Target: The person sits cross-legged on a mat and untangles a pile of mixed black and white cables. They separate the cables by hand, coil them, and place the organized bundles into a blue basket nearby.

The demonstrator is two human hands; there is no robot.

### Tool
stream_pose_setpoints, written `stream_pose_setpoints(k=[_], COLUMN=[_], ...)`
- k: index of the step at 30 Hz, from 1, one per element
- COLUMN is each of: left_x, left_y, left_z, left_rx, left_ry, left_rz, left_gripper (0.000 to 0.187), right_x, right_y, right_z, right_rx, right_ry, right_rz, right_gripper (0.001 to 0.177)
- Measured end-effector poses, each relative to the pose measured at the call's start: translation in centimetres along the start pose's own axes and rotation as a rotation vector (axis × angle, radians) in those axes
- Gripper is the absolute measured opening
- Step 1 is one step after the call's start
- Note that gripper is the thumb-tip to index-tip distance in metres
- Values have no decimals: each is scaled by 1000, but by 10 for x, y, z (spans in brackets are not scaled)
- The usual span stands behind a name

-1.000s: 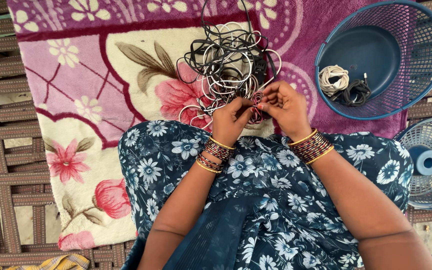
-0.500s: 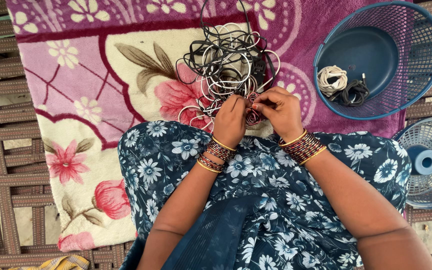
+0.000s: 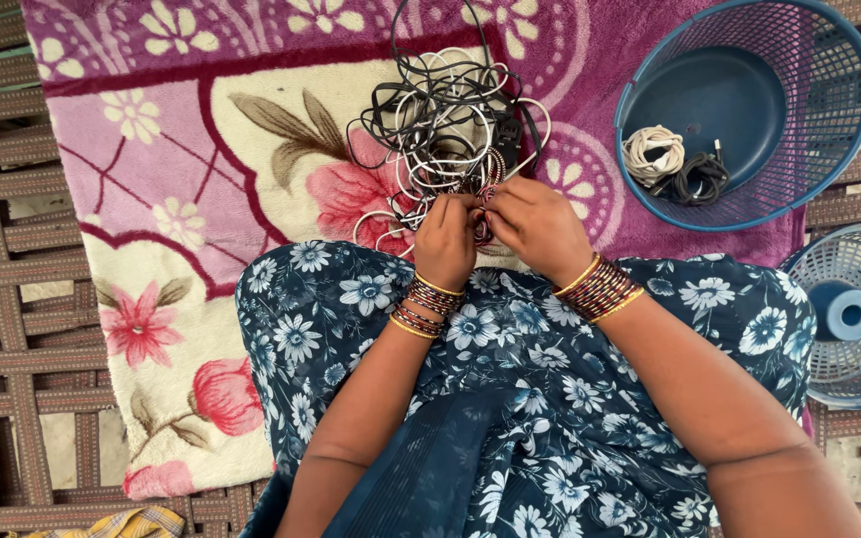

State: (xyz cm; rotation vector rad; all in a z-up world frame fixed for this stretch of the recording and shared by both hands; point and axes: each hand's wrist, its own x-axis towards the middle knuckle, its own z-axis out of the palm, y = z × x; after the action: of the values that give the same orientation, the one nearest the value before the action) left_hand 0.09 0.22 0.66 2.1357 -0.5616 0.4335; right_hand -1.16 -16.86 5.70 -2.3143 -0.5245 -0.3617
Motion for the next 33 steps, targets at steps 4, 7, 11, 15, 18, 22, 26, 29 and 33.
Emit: stream_pose_setpoints(k=[4,7,11,15,18,22,26,29,33], left_x=[1,4,3,1,-7,-15,-14,-11,-13], left_y=[3,7,-1,-32,-50,-56,-55,-52,-53], left_z=[1,0,1,15,22,27,23,21,23], left_rx=[-66,-154,-255,-440,-693,-1027,-1042,-865,-590], left_ry=[14,33,-5,3,-68,-123,-135,-114,-97], left_rz=[-57,-91,-166,-185,-274,-556,-544,-432,-339], left_gripper=[7,8,5,7,8,14,15,13,12], right_x=[-1,-2,-4,-5,-4,-5,-6,-4,-4], right_y=[5,10,11,9,9,13,15,19,20], right_z=[4,7,7,11,15,16,15,12,9], right_rx=[-56,-13,82,109,133,130,136,156,160], right_ry=[0,0,20,48,49,29,36,19,-72], right_rz=[-42,-3,21,49,53,39,52,21,20], right_gripper=[16,14,11,13,15,12,12,13,17])
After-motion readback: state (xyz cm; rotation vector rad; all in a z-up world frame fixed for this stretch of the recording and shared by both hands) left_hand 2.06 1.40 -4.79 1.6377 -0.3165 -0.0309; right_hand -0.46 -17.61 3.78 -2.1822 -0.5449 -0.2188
